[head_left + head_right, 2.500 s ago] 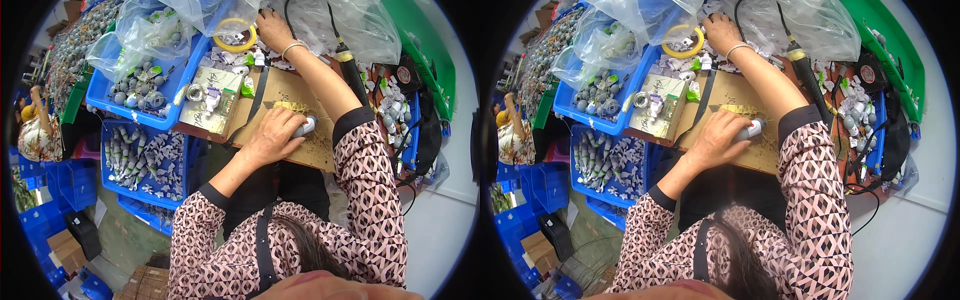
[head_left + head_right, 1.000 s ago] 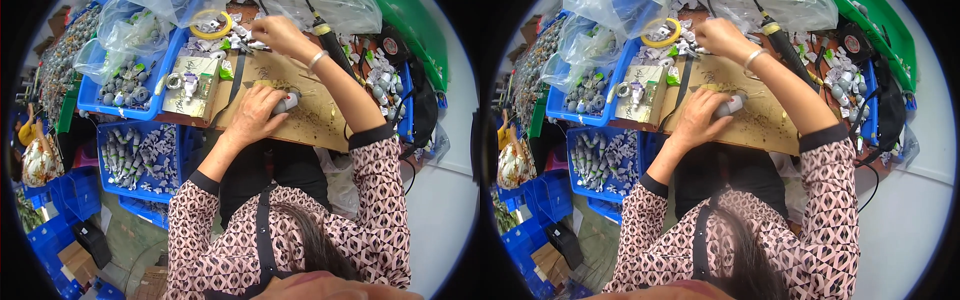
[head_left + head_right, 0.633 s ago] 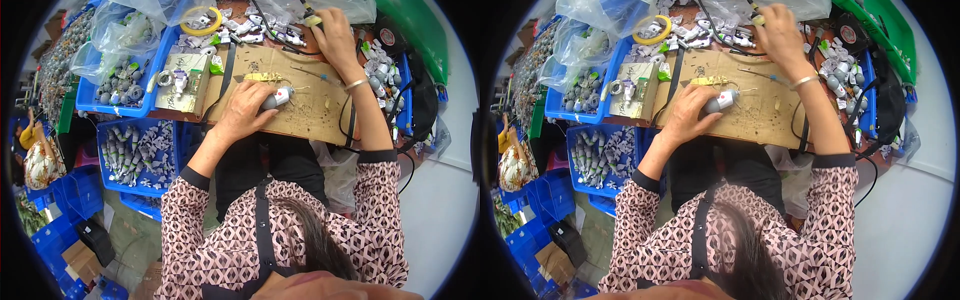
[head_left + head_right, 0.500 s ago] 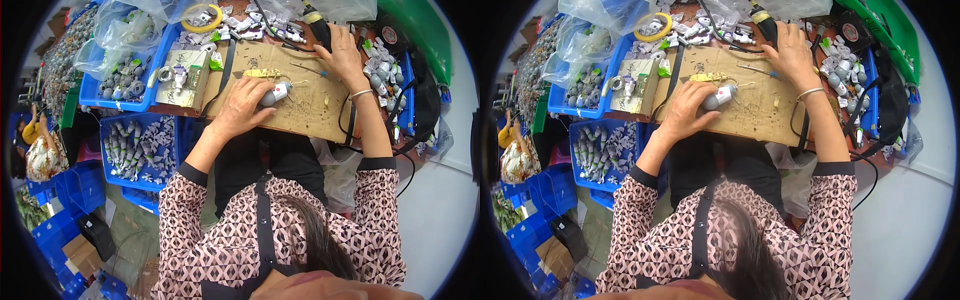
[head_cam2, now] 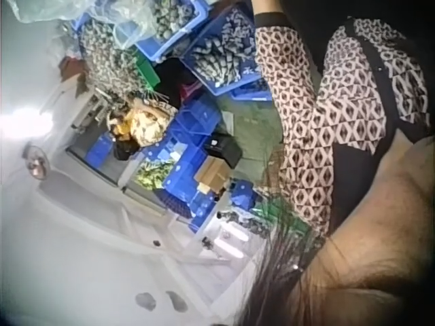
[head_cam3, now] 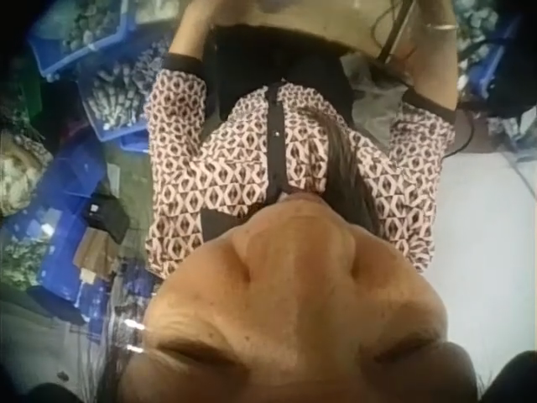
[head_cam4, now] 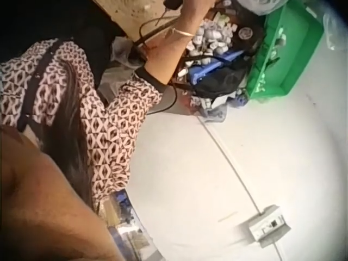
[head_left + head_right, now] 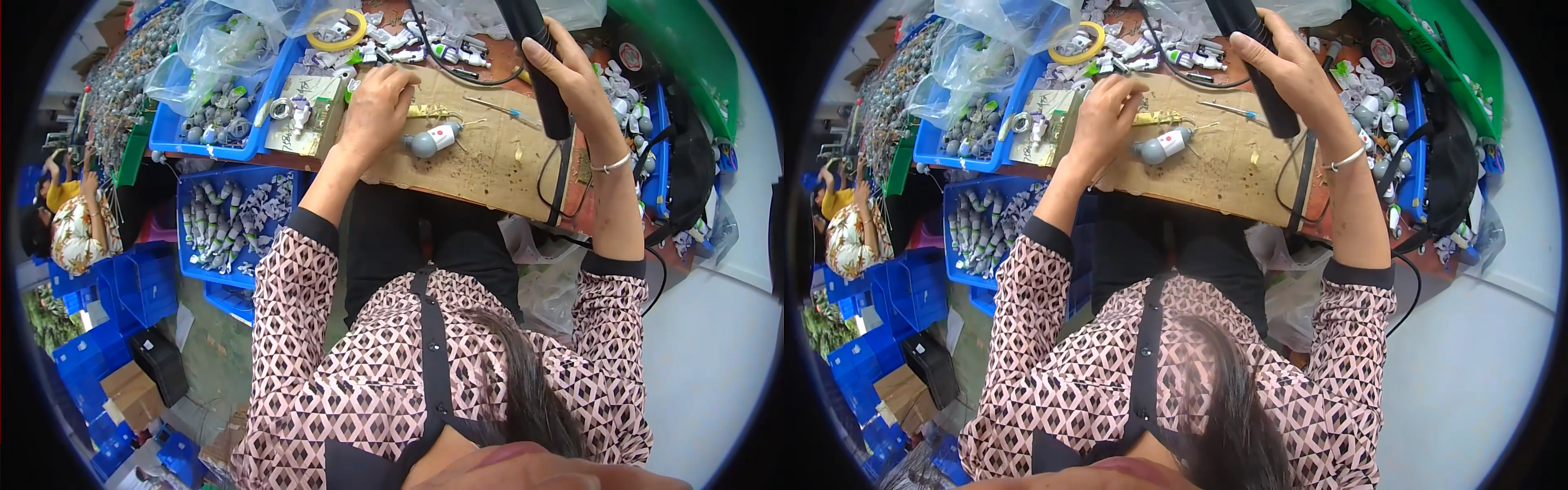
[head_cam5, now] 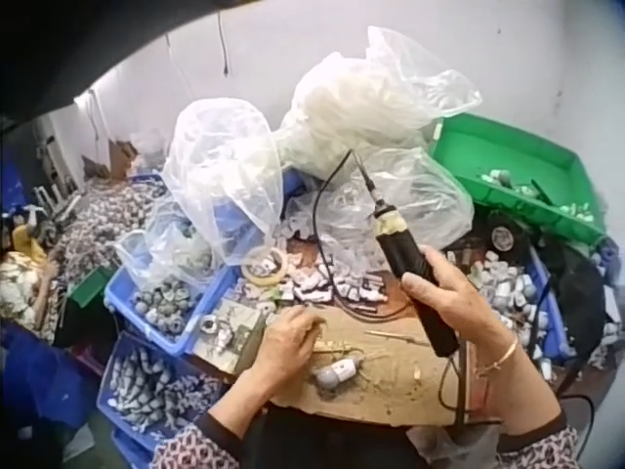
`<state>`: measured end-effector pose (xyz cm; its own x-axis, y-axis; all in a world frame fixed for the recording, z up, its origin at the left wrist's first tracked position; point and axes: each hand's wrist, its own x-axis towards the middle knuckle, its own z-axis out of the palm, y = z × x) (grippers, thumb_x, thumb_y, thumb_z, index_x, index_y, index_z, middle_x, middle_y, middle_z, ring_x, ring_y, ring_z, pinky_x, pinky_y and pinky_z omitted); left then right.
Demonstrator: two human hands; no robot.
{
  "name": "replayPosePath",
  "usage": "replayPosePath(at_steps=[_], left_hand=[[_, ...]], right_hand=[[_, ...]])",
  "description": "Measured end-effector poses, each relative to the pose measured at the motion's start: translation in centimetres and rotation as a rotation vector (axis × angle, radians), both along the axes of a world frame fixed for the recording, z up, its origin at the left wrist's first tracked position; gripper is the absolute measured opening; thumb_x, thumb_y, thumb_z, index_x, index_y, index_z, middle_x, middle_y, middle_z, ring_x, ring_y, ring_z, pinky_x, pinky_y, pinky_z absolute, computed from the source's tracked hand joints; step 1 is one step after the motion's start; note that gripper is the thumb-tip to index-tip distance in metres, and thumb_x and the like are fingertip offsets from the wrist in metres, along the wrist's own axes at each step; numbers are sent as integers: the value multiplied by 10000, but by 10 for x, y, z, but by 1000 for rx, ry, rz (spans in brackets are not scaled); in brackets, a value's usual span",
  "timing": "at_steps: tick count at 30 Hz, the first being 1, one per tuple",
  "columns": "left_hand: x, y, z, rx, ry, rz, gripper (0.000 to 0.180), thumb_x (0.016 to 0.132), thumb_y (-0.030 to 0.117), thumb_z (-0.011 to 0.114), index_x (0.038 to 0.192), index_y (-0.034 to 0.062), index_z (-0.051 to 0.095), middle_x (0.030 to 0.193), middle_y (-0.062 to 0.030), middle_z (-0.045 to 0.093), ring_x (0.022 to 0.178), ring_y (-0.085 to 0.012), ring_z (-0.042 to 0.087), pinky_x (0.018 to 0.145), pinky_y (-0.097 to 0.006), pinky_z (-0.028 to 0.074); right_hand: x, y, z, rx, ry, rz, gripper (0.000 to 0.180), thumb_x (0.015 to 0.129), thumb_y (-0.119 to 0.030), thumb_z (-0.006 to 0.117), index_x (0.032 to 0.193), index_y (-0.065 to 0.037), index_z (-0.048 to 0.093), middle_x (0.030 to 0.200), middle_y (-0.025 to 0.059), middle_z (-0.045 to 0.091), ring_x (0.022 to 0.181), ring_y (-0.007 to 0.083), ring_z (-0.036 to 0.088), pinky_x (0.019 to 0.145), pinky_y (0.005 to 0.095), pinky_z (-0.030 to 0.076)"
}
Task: Assembling internal and external components of LED light bulbs on a workshop table.
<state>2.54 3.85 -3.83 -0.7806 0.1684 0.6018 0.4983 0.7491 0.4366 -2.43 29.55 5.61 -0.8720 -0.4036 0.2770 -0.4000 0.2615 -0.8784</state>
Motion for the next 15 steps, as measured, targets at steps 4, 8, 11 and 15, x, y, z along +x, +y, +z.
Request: replayPosePath(at_steps=[4,8,11,15], left_hand=[[35,-13,13,124,152,-109,91,812,5,647,892,26,610,812,-117,625,741,-315,594,650,-377,478],[123,-54,-20,60,11,-22,72,792,-2,671,848,22,633,770,-110,630,657,-281,600,588,-359,476],[168,-95,-42,64,-125,249,18,849,35,637,845,24,650,777,-122,644,690,-275,624,619,-331,493],[198,-127,-63,221,-210,530,91,905,86,595,878,8,634,764,-119,643,693,-260,635,625,-323,490]], right_hand=[[25,-3,6,-70,-114,34,427,967,-381,551,1195,-20,536,963,24,589,859,84,533,757,237,432],[12,7,-43,500,312,-191,594,938,-426,570,1339,-6,445,1195,199,593,1088,319,585,915,363,439],[-2,14,-68,695,433,-205,602,931,-433,563,1351,-20,436,1257,204,568,1160,371,543,952,408,430],[12,4,-71,796,616,-341,525,813,-159,687,1274,-55,459,1020,201,569,954,414,552,834,445,466]])
